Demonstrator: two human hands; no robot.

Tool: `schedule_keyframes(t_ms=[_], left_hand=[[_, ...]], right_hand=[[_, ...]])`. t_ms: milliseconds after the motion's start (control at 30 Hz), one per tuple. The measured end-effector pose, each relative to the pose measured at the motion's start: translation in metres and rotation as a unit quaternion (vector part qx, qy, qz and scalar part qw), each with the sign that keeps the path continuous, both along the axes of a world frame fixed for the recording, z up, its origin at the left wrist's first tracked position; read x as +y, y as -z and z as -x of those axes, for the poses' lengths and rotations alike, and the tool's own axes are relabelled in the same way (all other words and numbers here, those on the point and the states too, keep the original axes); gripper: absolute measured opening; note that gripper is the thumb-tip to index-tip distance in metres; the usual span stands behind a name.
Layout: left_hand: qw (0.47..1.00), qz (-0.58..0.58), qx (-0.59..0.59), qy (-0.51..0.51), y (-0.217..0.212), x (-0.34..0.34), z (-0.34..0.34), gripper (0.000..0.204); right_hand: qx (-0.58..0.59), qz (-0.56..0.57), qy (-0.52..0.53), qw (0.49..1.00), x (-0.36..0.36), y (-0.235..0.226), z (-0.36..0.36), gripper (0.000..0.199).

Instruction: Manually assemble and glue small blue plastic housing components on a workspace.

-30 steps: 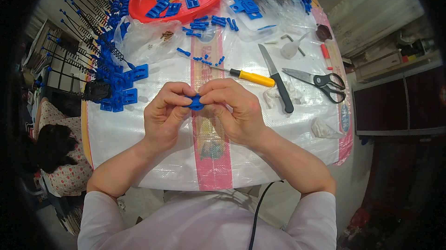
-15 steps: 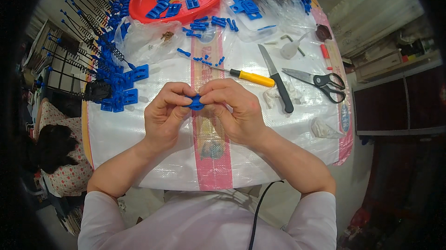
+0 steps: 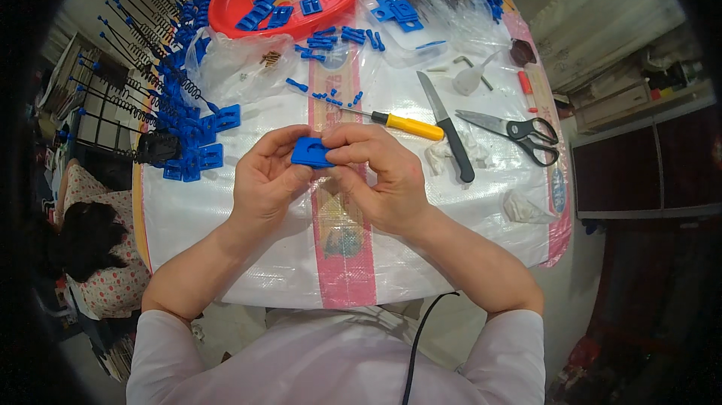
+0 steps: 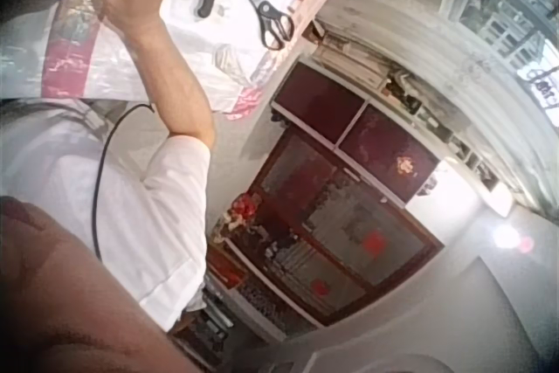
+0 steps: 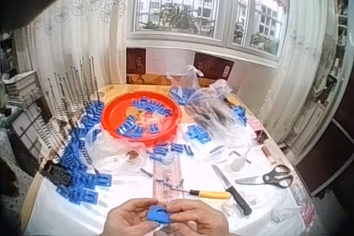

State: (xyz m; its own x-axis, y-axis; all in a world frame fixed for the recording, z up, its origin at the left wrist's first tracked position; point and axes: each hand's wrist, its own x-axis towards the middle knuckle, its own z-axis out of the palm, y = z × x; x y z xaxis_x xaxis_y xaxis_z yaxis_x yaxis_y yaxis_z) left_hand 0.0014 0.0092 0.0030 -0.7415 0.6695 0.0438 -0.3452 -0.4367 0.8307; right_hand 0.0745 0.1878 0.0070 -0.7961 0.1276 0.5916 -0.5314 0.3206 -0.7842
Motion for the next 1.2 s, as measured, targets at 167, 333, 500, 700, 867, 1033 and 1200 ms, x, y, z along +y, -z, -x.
schedule_keyframes(t_ms=[167,333,500,700,867,1033,1200], left_hand=[[1.000,0.006,0.012,-0.003,-0.003,0.002,-0.003,0.049],[0.994,0.017,0.109,-0.002,0.004,0.002,-0.005,0.054],[0.997,-0.003,0.066,0.033,0.003,0.004,-0.004,0.054],[0.998,0.010,0.041,0.044,-0.001,0.002,-0.004,0.047],[0.998,0.021,0.047,0.032,0.000,0.002,-0.006,0.045],[0.999,0.033,0.028,0.033,0.000,0.002,-0.006,0.043],[0.998,0.031,0.045,0.038,0.008,0.001,-0.005,0.044]], right_hand=[[-0.016,-0.083,0.008,0.996,0.002,-0.011,0.000,0.030],[-0.051,-0.104,0.006,0.993,0.002,-0.010,-0.001,0.028],[-0.068,-0.089,0.002,0.994,0.002,-0.008,-0.001,0.022],[-0.079,-0.082,-0.007,0.993,0.001,-0.011,-0.002,0.019],[-0.049,-0.190,0.005,0.981,0.007,-0.020,0.002,0.018],[-0.043,-0.189,-0.005,0.981,0.009,-0.020,0.002,0.016],[-0.051,-0.182,-0.006,0.982,0.008,-0.020,0.002,0.015]])
